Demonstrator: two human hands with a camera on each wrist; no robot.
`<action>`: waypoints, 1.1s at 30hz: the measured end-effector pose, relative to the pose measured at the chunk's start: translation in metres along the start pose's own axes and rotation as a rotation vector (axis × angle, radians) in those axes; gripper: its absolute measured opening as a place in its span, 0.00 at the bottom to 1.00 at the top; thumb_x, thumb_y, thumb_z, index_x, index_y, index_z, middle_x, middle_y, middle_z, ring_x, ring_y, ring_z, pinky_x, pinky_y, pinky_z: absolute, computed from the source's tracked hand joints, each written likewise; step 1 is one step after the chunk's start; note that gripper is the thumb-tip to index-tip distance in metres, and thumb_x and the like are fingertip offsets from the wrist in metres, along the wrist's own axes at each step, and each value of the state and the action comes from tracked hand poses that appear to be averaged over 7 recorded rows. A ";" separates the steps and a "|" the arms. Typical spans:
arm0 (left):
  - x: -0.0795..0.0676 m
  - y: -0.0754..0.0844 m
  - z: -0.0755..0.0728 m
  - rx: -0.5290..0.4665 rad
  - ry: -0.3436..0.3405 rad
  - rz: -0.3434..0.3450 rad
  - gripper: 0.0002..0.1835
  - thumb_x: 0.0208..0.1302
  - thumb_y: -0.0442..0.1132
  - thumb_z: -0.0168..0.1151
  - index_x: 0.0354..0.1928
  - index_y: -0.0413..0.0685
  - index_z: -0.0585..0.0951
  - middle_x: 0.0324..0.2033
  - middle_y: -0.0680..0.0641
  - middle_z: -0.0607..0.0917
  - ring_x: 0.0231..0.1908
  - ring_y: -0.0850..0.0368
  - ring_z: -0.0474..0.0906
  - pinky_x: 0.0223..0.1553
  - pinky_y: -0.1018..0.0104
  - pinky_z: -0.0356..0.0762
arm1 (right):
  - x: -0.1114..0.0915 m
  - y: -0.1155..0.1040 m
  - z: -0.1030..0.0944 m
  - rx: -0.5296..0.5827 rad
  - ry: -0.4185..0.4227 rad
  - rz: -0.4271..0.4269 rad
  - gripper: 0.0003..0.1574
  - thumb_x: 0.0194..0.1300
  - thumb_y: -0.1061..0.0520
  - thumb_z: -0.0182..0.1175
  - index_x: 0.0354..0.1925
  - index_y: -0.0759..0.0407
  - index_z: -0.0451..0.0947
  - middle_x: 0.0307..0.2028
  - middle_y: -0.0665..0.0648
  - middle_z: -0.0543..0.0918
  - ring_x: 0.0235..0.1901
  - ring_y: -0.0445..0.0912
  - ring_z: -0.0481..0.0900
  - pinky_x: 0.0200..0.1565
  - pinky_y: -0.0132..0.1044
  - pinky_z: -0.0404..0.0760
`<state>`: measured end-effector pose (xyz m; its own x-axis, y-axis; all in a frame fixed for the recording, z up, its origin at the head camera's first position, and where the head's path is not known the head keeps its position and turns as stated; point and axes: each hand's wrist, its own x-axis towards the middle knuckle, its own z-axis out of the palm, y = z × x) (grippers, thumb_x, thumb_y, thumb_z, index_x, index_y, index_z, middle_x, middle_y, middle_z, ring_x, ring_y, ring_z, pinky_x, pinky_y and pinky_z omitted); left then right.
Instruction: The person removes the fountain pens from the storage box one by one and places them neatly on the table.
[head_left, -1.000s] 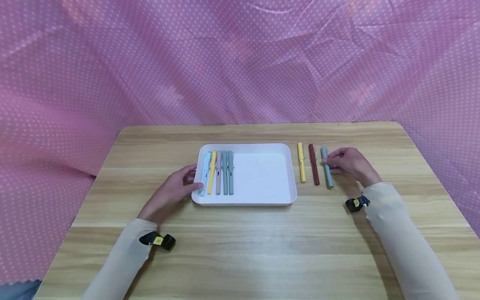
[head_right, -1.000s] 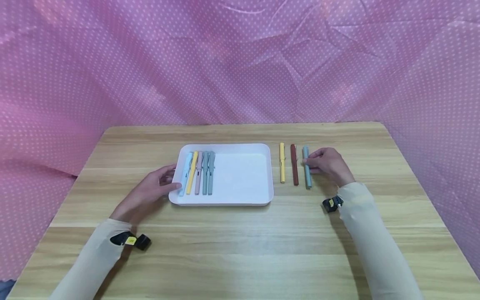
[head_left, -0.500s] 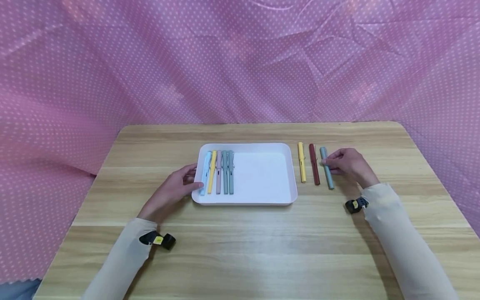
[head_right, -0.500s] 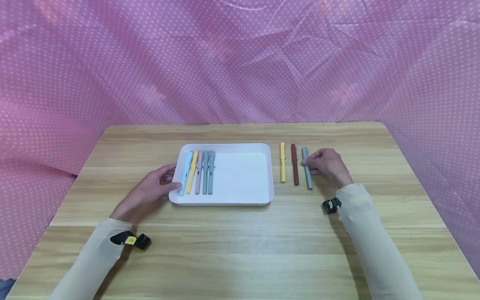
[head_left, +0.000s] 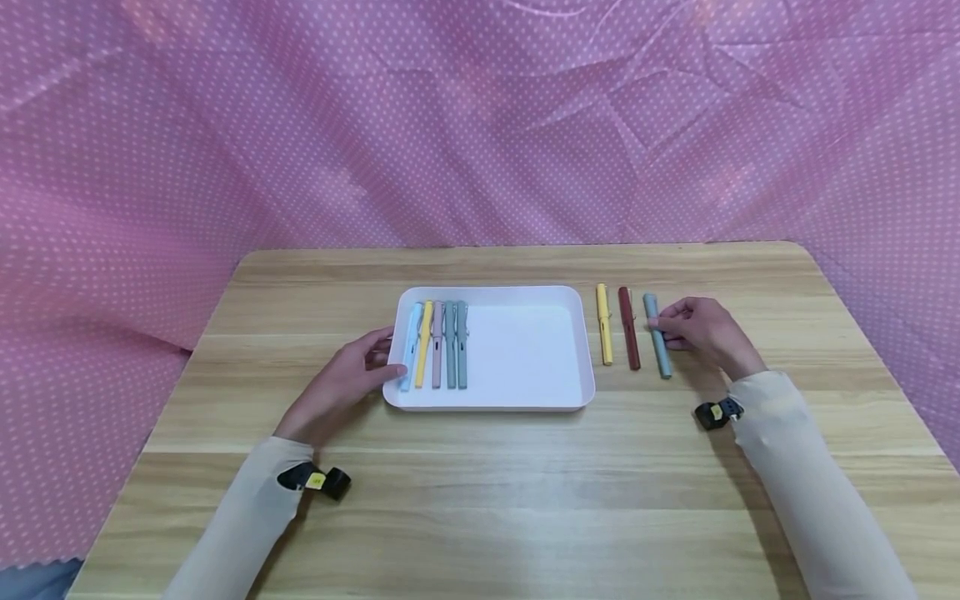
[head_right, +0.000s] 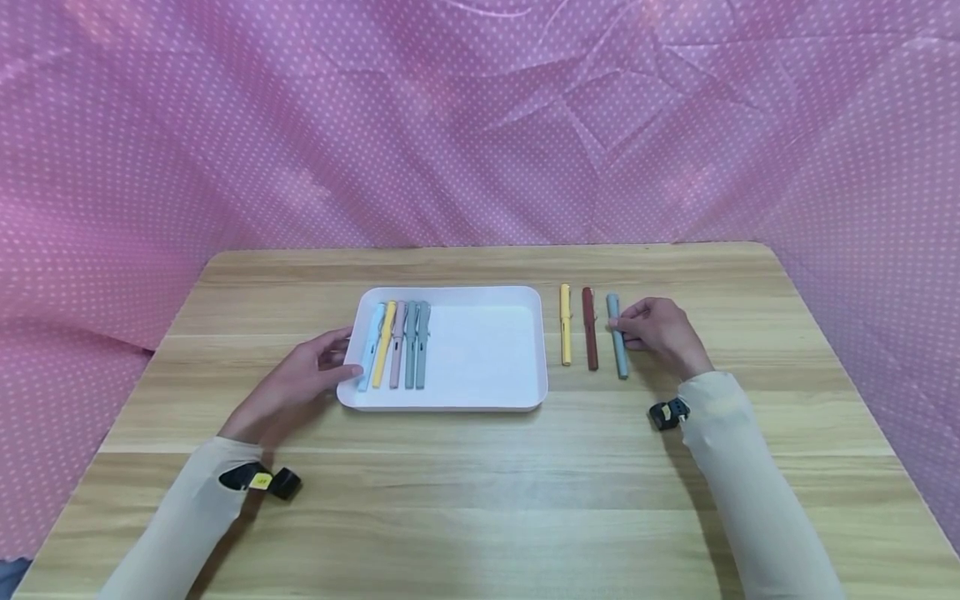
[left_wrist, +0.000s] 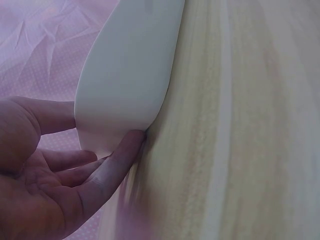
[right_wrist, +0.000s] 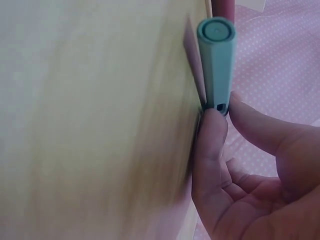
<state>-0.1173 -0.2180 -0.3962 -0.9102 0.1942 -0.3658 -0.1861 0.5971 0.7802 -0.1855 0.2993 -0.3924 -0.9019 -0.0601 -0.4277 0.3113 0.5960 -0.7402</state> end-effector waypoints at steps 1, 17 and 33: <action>0.000 0.001 0.000 -0.002 0.000 -0.003 0.40 0.74 0.44 0.65 0.82 0.48 0.57 0.69 0.39 0.73 0.68 0.40 0.70 0.71 0.42 0.67 | 0.000 0.000 -0.001 0.000 -0.002 0.000 0.27 0.75 0.53 0.65 0.57 0.73 0.71 0.41 0.57 0.84 0.35 0.40 0.83 0.41 0.33 0.87; -0.002 0.006 -0.001 0.003 0.001 -0.024 0.41 0.74 0.45 0.65 0.82 0.48 0.57 0.70 0.39 0.73 0.68 0.40 0.69 0.71 0.42 0.67 | -0.007 0.004 -0.010 0.058 -0.043 -0.005 0.28 0.77 0.55 0.61 0.61 0.75 0.68 0.43 0.58 0.83 0.38 0.40 0.84 0.45 0.34 0.87; 0.000 0.004 0.000 0.021 0.003 -0.008 0.40 0.75 0.45 0.64 0.82 0.48 0.57 0.69 0.39 0.73 0.68 0.40 0.70 0.70 0.42 0.67 | -0.020 0.002 -0.021 0.119 -0.025 -0.002 0.22 0.82 0.62 0.48 0.65 0.76 0.65 0.47 0.59 0.81 0.39 0.37 0.83 0.48 0.35 0.87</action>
<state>-0.1179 -0.2161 -0.3931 -0.9097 0.1872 -0.3706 -0.1857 0.6148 0.7665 -0.1734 0.3182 -0.3744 -0.8955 -0.0820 -0.4375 0.3439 0.4964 -0.7971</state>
